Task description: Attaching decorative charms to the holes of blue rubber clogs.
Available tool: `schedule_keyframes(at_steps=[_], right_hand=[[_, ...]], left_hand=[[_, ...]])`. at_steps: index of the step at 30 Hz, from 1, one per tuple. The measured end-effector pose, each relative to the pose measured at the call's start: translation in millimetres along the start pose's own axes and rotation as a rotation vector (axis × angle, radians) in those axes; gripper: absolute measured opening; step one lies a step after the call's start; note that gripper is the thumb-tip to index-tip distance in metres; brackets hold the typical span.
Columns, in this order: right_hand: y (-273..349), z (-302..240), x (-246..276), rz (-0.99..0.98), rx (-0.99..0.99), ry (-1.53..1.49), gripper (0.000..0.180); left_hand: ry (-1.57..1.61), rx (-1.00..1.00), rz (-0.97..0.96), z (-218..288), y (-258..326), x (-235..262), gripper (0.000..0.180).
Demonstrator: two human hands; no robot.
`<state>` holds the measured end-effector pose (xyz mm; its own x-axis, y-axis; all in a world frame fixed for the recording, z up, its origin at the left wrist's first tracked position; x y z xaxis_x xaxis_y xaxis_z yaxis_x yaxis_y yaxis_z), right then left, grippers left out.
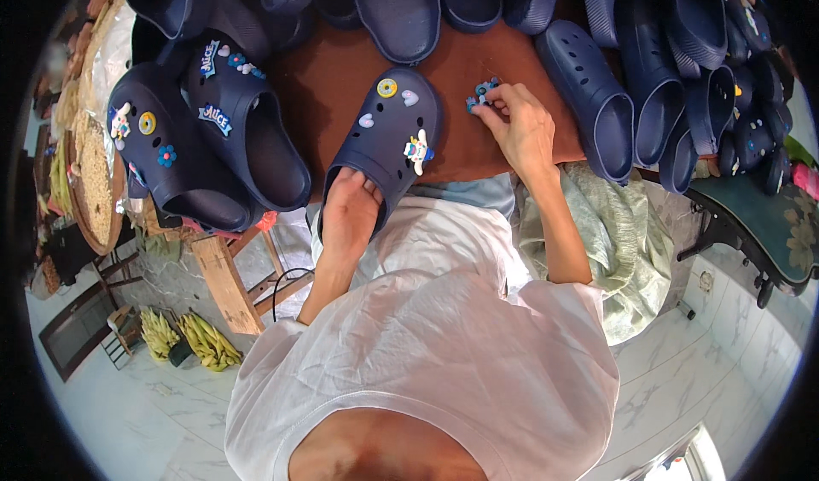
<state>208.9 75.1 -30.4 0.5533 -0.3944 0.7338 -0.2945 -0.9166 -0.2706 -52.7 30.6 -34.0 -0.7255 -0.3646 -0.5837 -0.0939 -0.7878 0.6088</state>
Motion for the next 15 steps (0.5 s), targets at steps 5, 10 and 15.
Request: schedule_keyframes(at_steps=[5, 10, 15], right_hand=[[7, 4, -6, -0.017, 0.011, 0.031, 0.023], [17, -11, 5, 0.016, -0.009, -0.021, 0.022], [56, -49, 2, -0.142, -0.261, -0.738, 0.022]], left_hand=[[-0.247, -0.052, -0.034, 1, 7, -6, 0.047], [-0.442, -0.091, -0.013, -3, 8, -5, 0.037], [-0.497, -0.086, 0.008, -3, 8, -3, 0.03]])
Point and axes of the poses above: each hand's wrist, its own y-axis away from the middle knuckle, its own x-axis out of the back of the hand, z = x × y, the point moved 3 cm from there along -y, towards the middle knuckle, and after that the axes turned 14 degrees about z, right-handed, at the moved point
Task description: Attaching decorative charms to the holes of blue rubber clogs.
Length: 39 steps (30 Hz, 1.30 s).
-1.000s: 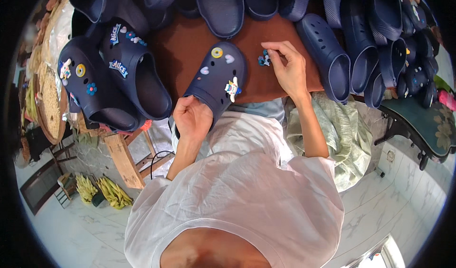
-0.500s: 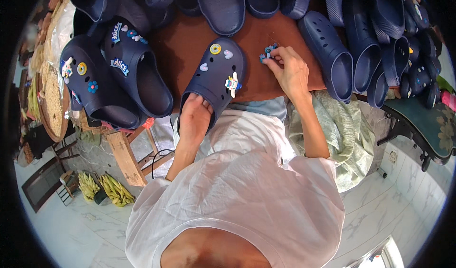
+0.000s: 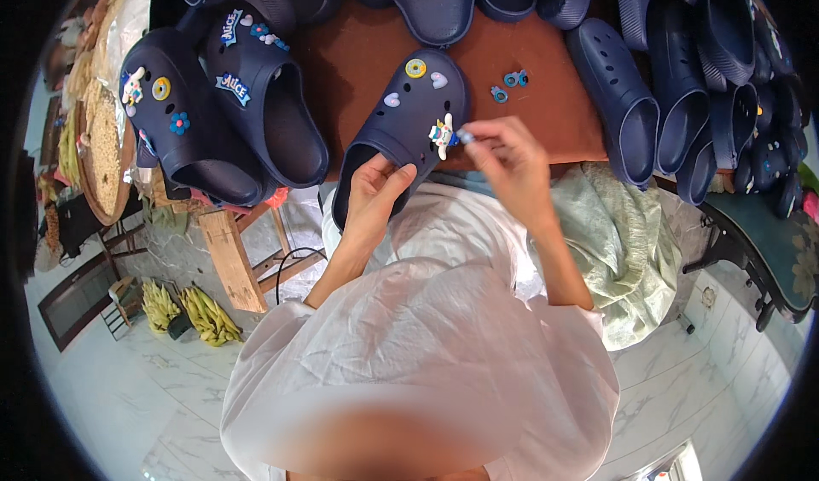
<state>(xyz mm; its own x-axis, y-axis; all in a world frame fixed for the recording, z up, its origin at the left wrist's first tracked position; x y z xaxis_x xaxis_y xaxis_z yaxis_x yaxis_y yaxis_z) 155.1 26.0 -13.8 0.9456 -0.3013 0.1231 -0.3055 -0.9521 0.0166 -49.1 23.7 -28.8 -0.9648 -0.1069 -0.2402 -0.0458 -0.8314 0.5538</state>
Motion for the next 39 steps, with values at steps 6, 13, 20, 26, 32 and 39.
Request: schedule_keyframes(at_steps=[6, 13, 20, 26, 32, 39], right_hand=[[34, 11, -42, -0.074, -0.137, -0.121, 0.019], [38, 17, -43, 0.065, -0.308, -0.202, 0.01], [40, 14, -42, 0.12, -0.27, -0.128, 0.012], [38, -1, -43, 0.174, -0.062, 0.202, 0.016], [43, 2, -47, 0.252, -0.083, 0.164, 0.013], [46, -4, -49, 0.254, 0.109, 0.286, 0.015]], left_hand=[[0.043, -0.106, 0.034, 7, 2, -7, 0.023], [0.06, -0.139, 0.065, -3, 6, -5, 0.018], [0.1, -0.133, 0.086, -7, 6, -5, 0.02], [0.157, -0.156, 0.103, -4, 6, -9, 0.023], [0.102, -0.171, 0.065, -7, 3, -8, 0.026], [0.143, -0.184, 0.116, -7, 3, -13, 0.025]])
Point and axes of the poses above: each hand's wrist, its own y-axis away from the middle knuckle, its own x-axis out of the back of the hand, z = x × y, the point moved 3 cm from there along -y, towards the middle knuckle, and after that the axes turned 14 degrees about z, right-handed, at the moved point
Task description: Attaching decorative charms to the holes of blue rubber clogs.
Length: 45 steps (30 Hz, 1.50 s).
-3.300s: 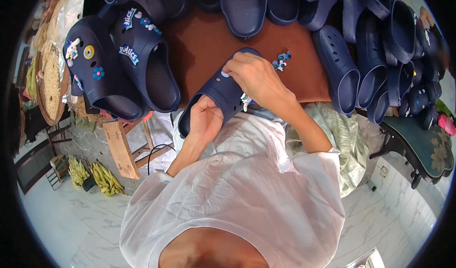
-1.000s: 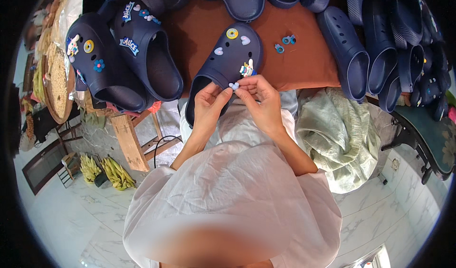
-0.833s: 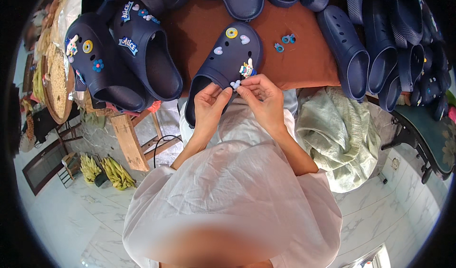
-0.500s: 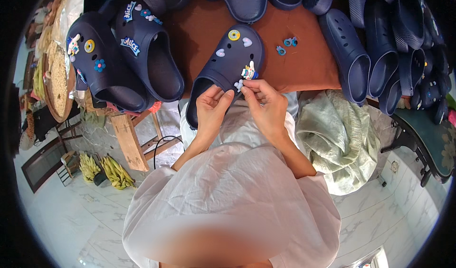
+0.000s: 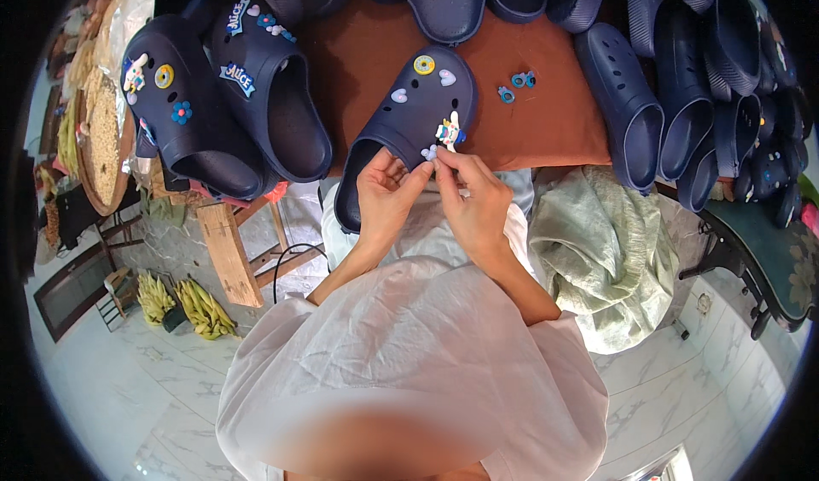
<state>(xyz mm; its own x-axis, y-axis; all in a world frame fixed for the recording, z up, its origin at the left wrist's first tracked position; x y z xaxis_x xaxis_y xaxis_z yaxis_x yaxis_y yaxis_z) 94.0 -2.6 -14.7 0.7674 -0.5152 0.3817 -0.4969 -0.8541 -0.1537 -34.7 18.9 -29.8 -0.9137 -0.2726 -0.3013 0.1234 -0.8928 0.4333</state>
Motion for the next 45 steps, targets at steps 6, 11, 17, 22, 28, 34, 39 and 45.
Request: schedule_keyframes(at_steps=[6, 11, 17, 22, 28, 34, 39, 45], right_hand=[[0, -3, 2, -0.026, 0.127, 0.086, 0.019], [4, -5, 2, -0.102, 0.083, 0.003, 0.028], [-2, -2, 8, -0.169, -0.013, -0.061, 0.029], [-23, 5, 19, -0.172, 0.037, -0.074, 0.022], [-86, 33, 44, 0.055, 0.151, 0.187, 0.018], [-125, 50, 42, 0.043, 0.246, 0.393, 0.023], [-133, 63, 38, -0.048, 0.308, 0.555, 0.024], [-128, 51, 41, -0.042, 0.281, 0.489, 0.019]], left_hand=[[-0.021, -0.014, 0.02, -4, -3, -1, 0.024], [-0.074, 0.033, 0.026, -7, -7, 5, 0.027], [-0.1, -0.083, 0.008, -1, -11, -4, 0.033], [-0.2, -0.228, 0.066, -6, -12, -9, 0.035], [-0.191, -0.162, 0.03, 2, -10, -5, 0.038], [-0.008, 0.074, -0.039, 6, -14, 6, 0.04], [0.529, 0.405, 0.027, 4, -25, 13, 0.047], [0.624, 0.511, 0.11, 4, -35, 10, 0.048]])
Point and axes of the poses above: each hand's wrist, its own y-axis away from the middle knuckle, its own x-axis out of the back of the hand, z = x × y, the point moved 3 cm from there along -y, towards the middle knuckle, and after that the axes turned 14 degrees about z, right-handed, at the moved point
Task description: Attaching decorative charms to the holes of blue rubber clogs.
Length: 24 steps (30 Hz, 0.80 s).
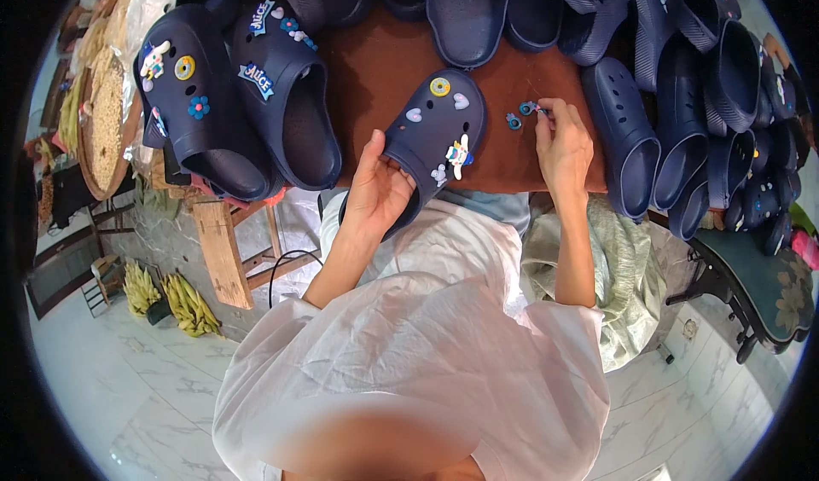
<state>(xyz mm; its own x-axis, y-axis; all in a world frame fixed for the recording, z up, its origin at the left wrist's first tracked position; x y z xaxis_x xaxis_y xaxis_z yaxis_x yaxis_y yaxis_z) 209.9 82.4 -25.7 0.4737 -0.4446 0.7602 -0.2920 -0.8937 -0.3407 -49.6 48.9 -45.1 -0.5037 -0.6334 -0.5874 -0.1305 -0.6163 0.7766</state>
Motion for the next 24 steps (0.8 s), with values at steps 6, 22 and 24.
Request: schedule_keyframes(at_steps=[6, 22, 24], right_hand=[[8, -63, 7, -0.171, -0.141, -0.622, 0.014], [33, -124, -3, -0.309, -0.197, -0.751, 0.011], [36, -123, -3, -0.282, -0.179, -0.746, 0.011]], left_hand=[[0.002, 0.02, 0.042, -2, 15, -5, 0.04], [-0.223, -0.231, -0.032, -19, 46, -12, 0.024], [-0.226, -0.212, -0.008, -19, 45, -12, 0.025]])
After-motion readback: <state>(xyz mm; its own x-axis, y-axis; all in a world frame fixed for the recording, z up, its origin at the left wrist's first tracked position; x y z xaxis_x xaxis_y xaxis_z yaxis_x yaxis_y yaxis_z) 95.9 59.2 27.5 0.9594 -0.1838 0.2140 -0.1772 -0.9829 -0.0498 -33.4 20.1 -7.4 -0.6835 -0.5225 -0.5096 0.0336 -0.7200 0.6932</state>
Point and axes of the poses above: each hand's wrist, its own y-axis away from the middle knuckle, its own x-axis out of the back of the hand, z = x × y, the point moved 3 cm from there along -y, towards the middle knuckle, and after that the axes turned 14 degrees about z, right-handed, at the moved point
